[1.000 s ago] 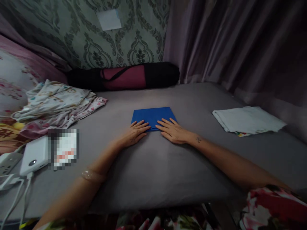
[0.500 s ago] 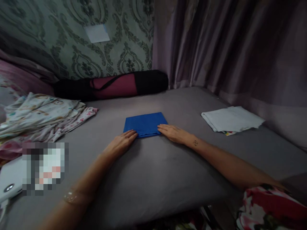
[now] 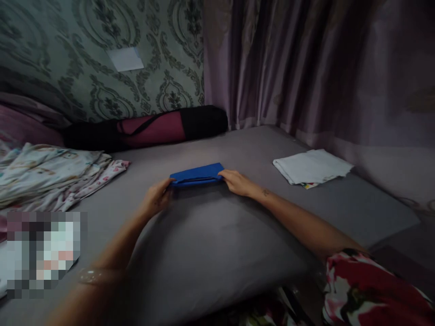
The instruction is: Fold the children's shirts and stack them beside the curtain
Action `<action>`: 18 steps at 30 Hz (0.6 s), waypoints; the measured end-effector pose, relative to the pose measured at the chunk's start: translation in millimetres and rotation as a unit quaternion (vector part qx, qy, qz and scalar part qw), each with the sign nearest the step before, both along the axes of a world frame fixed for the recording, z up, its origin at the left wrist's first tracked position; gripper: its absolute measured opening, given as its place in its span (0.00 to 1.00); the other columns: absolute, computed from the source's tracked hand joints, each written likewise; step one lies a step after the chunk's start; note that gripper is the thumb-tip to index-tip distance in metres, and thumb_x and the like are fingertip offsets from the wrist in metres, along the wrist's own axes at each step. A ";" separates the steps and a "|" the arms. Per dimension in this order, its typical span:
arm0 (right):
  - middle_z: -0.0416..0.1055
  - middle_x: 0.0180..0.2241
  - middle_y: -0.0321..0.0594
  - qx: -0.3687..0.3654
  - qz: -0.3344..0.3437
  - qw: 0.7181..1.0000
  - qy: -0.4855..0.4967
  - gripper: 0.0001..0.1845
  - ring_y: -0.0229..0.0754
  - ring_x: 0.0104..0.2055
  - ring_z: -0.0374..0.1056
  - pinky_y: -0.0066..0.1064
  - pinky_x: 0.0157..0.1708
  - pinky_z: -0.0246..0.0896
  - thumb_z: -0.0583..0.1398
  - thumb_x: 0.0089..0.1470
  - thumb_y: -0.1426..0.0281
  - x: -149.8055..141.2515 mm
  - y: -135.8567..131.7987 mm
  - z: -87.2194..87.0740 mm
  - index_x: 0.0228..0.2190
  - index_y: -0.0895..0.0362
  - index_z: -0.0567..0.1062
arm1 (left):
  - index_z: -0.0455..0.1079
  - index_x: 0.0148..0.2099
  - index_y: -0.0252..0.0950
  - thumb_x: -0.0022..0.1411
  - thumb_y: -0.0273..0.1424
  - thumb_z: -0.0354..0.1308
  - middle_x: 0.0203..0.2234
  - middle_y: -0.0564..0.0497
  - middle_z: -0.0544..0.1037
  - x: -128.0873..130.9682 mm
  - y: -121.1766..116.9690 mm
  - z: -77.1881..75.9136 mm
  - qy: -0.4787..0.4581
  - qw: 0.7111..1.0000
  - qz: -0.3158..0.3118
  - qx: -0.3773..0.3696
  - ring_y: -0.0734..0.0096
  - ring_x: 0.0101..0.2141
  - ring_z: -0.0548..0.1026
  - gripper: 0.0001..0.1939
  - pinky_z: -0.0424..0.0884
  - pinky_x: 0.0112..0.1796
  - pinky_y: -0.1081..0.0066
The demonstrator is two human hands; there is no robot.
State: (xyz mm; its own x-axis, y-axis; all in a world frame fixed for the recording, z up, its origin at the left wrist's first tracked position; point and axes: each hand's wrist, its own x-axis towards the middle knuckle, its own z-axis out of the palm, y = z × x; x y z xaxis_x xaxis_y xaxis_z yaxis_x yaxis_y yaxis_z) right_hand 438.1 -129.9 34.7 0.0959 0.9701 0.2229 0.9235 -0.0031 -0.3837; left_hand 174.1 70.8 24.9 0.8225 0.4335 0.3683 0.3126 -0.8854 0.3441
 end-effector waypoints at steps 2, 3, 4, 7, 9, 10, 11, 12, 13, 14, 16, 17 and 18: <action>0.74 0.47 0.44 0.010 -0.011 0.999 0.029 0.21 0.44 0.49 0.69 0.36 0.52 0.61 0.48 0.60 0.76 6.4 -3.8 24.3 0.50 0.57 0.73 | 0.69 0.50 0.39 0.63 0.35 0.50 0.32 0.50 0.78 5.5 -6.5 24.5 -0.038 0.998 0.034 -0.032 0.72 0.26 0.74 0.16 0.72 0.34 0.70; 0.75 0.46 0.43 0.016 -0.015 0.999 0.047 0.20 0.44 0.48 0.69 0.37 0.51 0.61 0.49 0.60 0.75 9.7 -6.9 38.2 0.50 0.57 0.73 | 0.69 0.49 0.38 0.62 0.37 0.52 0.31 0.51 0.78 8.1 -10.8 37.7 -0.068 0.995 0.035 -0.056 0.73 0.24 0.72 0.15 0.71 0.32 0.71; 0.75 0.45 0.42 0.025 -0.018 0.997 0.070 0.20 0.45 0.48 0.70 0.37 0.51 0.61 0.51 0.59 0.75 12.9 -10.8 52.2 0.49 0.57 0.74 | 0.70 0.47 0.38 0.61 0.37 0.54 0.31 0.52 0.77 10.4 -15.4 50.4 -0.108 0.989 0.026 -0.093 0.73 0.25 0.72 0.15 0.70 0.32 0.72; 0.76 0.45 0.40 0.031 -0.019 0.982 0.183 0.19 0.45 0.46 0.70 0.38 0.50 0.63 0.55 0.56 0.72 21.4 -25.2 88.8 0.49 0.56 0.75 | 0.72 0.44 0.36 0.58 0.39 0.59 0.30 0.51 0.76 14.9 -28.0 79.9 -0.209 0.946 -0.008 -0.248 0.72 0.29 0.73 0.15 0.69 0.32 0.73; 0.76 0.43 0.40 0.010 -0.018 0.959 0.284 0.18 0.44 0.43 0.71 0.37 0.47 0.66 0.58 0.56 0.67 26.0 -34.1 102.5 0.47 0.55 0.76 | 0.73 0.43 0.36 0.56 0.40 0.62 0.28 0.51 0.76 16.5 -33.7 88.9 -0.227 0.908 -0.014 -0.353 0.72 0.28 0.73 0.16 0.69 0.30 0.73; 0.77 0.42 0.40 -0.007 -0.020 0.944 0.328 0.17 0.43 0.42 0.72 0.37 0.45 0.67 0.60 0.55 0.65 28.0 -37.6 105.3 0.46 0.54 0.77 | 0.73 0.42 0.35 0.55 0.40 0.63 0.27 0.51 0.76 17.4 -35.6 90.1 -0.220 0.890 -0.015 -0.399 0.72 0.26 0.73 0.16 0.69 0.30 0.73; 0.77 0.41 0.40 -0.026 -0.023 0.931 0.364 0.17 0.42 0.40 0.72 0.36 0.44 0.67 0.61 0.55 0.63 29.9 -40.2 105.6 0.45 0.54 0.77 | 0.74 0.41 0.35 0.54 0.40 0.64 0.26 0.51 0.76 18.4 -37.0 89.5 -0.207 0.874 -0.016 -0.439 0.72 0.25 0.72 0.16 0.69 0.29 0.73; 0.77 0.40 0.40 -0.046 -0.025 0.919 0.390 0.17 0.42 0.40 0.72 0.35 0.44 0.68 0.62 0.54 0.62 31.7 -42.0 104.1 0.45 0.54 0.78 | 0.74 0.40 0.35 0.53 0.39 0.65 0.26 0.51 0.76 19.8 -38.0 87.7 -0.190 0.862 -0.017 -0.469 0.72 0.25 0.73 0.15 0.70 0.30 0.72; 0.77 0.40 0.40 -0.061 -0.024 0.911 0.406 0.17 0.41 0.39 0.72 0.35 0.44 0.68 0.63 0.53 0.61 33.6 -43.1 101.3 0.44 0.54 0.78 | 0.75 0.39 0.34 0.52 0.39 0.65 0.26 0.50 0.77 21.5 -38.7 85.3 -0.176 0.854 -0.017 -0.489 0.72 0.25 0.73 0.15 0.70 0.30 0.71; 0.78 0.40 0.40 -0.073 -0.020 0.907 0.415 0.17 0.41 0.40 0.72 0.35 0.45 0.67 0.63 0.52 0.61 35.6 -43.9 98.1 0.43 0.54 0.79 | 0.75 0.38 0.34 0.52 0.38 0.66 0.25 0.50 0.77 23.6 -39.1 83.0 -0.168 0.851 -0.016 -0.498 0.72 0.25 0.73 0.14 0.70 0.30 0.71; 0.78 0.40 0.40 -0.078 -0.010 0.907 0.413 0.18 0.41 0.41 0.72 0.36 0.48 0.66 0.64 0.50 0.61 39.8 -45.0 93.5 0.43 0.55 0.79 | 0.75 0.37 0.35 0.51 0.37 0.66 0.24 0.50 0.76 28.9 -39.8 80.1 -0.170 0.860 -0.016 -0.481 0.72 0.25 0.73 0.13 0.70 0.31 0.72; 0.77 0.41 0.40 -0.066 -0.010 0.912 0.404 0.18 0.41 0.42 0.72 0.37 0.49 0.66 0.64 0.50 0.62 42.2 -45.9 92.9 0.43 0.55 0.79 | 0.75 0.37 0.35 0.52 0.37 0.65 0.24 0.51 0.76 32.0 -40.2 80.1 -0.183 0.870 -0.017 -0.457 0.72 0.26 0.73 0.12 0.70 0.31 0.72; 0.77 0.42 0.39 -0.047 -0.012 0.919 0.391 0.19 0.42 0.43 0.72 0.37 0.49 0.65 0.64 0.50 0.62 44.5 -47.3 93.6 0.44 0.55 0.78 | 0.75 0.37 0.35 0.53 0.36 0.65 0.24 0.51 0.76 35.2 -40.9 81.1 -0.201 0.882 -0.020 -0.426 0.72 0.27 0.73 0.11 0.70 0.32 0.72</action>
